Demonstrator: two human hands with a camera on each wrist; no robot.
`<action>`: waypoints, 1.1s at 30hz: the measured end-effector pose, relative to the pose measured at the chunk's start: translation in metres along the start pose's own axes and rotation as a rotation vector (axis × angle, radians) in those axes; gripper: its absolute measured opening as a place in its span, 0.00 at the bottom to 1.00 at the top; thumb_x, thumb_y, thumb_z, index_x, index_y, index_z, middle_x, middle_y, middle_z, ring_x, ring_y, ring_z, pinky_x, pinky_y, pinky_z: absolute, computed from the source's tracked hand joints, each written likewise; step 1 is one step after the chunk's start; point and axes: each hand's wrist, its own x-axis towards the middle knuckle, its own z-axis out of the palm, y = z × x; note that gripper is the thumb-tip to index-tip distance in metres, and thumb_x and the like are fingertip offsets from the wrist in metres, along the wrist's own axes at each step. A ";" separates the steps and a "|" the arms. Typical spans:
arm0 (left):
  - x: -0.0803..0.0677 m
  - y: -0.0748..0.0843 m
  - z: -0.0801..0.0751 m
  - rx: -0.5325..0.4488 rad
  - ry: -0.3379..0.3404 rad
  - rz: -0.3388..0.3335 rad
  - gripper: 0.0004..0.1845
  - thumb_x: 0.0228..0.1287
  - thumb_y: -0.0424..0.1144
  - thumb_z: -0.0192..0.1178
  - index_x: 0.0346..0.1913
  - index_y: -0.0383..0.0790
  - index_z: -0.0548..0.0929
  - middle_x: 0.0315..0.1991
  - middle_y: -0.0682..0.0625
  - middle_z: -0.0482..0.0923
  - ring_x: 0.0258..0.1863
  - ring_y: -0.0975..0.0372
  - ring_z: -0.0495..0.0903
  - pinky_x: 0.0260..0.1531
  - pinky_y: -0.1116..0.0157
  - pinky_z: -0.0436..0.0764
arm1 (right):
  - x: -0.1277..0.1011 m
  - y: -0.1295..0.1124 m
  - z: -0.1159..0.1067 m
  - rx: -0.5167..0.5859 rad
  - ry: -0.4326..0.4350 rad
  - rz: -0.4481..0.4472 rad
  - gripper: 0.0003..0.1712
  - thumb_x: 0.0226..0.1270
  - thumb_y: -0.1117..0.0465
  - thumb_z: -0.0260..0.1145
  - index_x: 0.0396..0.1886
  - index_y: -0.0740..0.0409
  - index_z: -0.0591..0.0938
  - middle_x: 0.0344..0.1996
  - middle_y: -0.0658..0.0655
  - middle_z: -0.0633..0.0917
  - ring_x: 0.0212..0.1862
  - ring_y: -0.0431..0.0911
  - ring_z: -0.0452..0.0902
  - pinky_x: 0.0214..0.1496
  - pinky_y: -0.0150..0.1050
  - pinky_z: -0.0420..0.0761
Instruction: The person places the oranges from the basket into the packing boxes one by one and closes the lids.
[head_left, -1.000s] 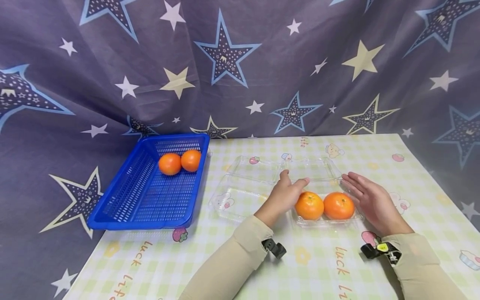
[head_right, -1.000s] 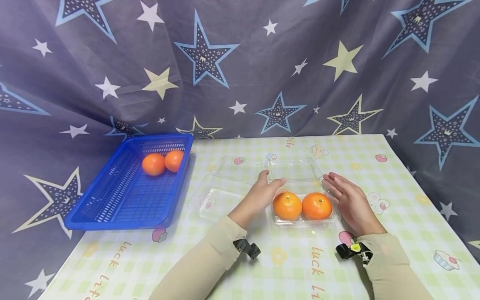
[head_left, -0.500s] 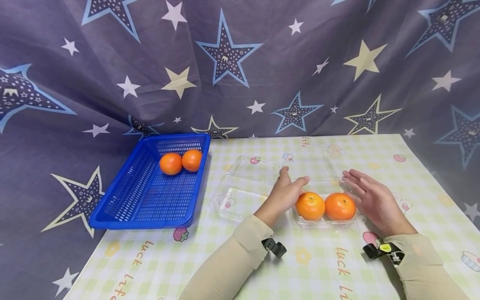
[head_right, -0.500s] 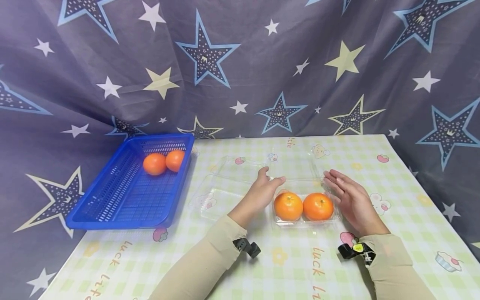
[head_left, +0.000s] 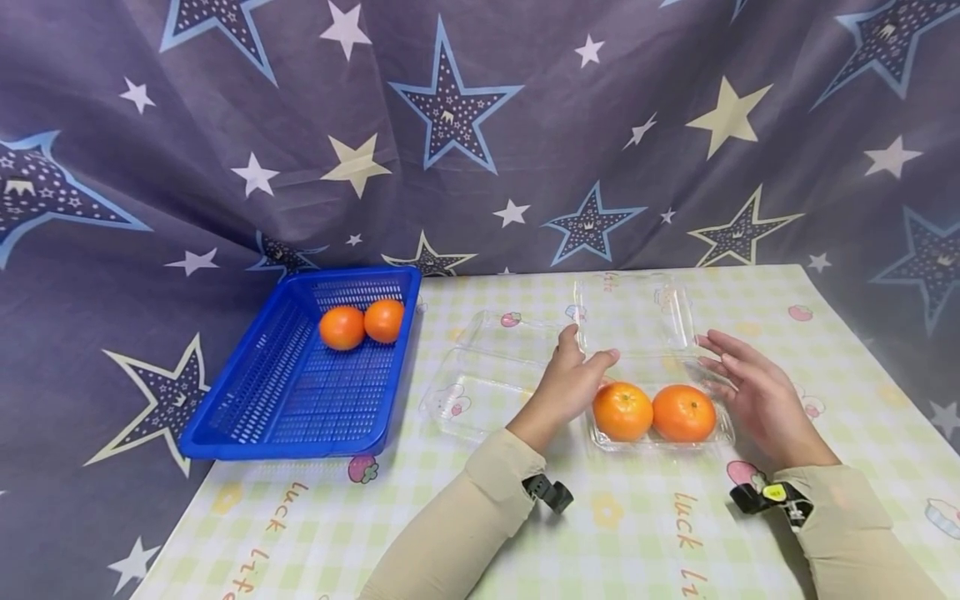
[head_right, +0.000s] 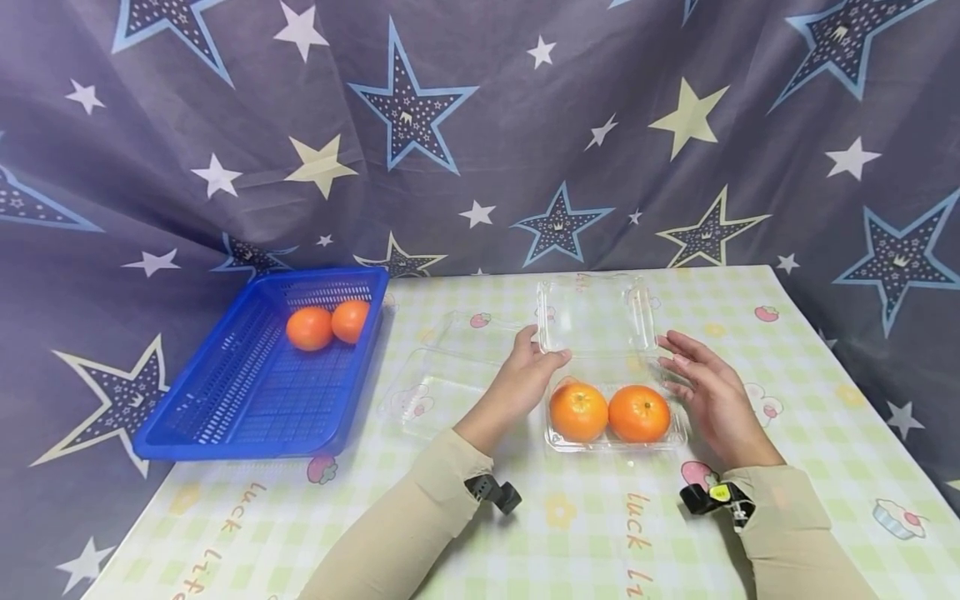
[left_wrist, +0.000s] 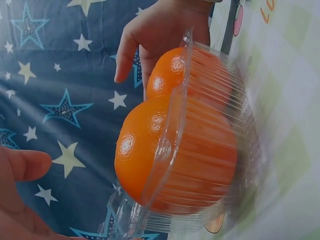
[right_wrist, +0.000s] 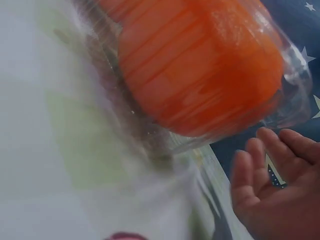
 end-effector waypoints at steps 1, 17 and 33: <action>0.000 0.000 0.000 -0.004 0.001 0.006 0.46 0.71 0.57 0.57 0.83 0.45 0.49 0.79 0.40 0.59 0.75 0.49 0.67 0.77 0.49 0.63 | 0.000 0.000 0.000 -0.030 0.031 0.004 0.24 0.84 0.65 0.45 0.74 0.54 0.71 0.67 0.49 0.79 0.58 0.40 0.76 0.56 0.31 0.77; 0.005 -0.002 -0.001 -0.009 0.011 0.050 0.43 0.69 0.53 0.62 0.80 0.45 0.56 0.76 0.38 0.63 0.71 0.48 0.73 0.73 0.50 0.69 | 0.001 0.007 -0.003 -0.440 0.154 -0.058 0.37 0.73 0.77 0.56 0.79 0.53 0.67 0.65 0.43 0.80 0.49 0.37 0.79 0.43 0.24 0.78; 0.008 -0.007 -0.003 0.013 0.024 0.088 0.44 0.61 0.41 0.55 0.82 0.45 0.55 0.70 0.38 0.66 0.67 0.48 0.73 0.71 0.49 0.70 | 0.002 0.010 -0.006 -0.794 0.173 -0.054 0.43 0.70 0.77 0.59 0.81 0.46 0.65 0.60 0.38 0.80 0.54 0.35 0.82 0.48 0.21 0.78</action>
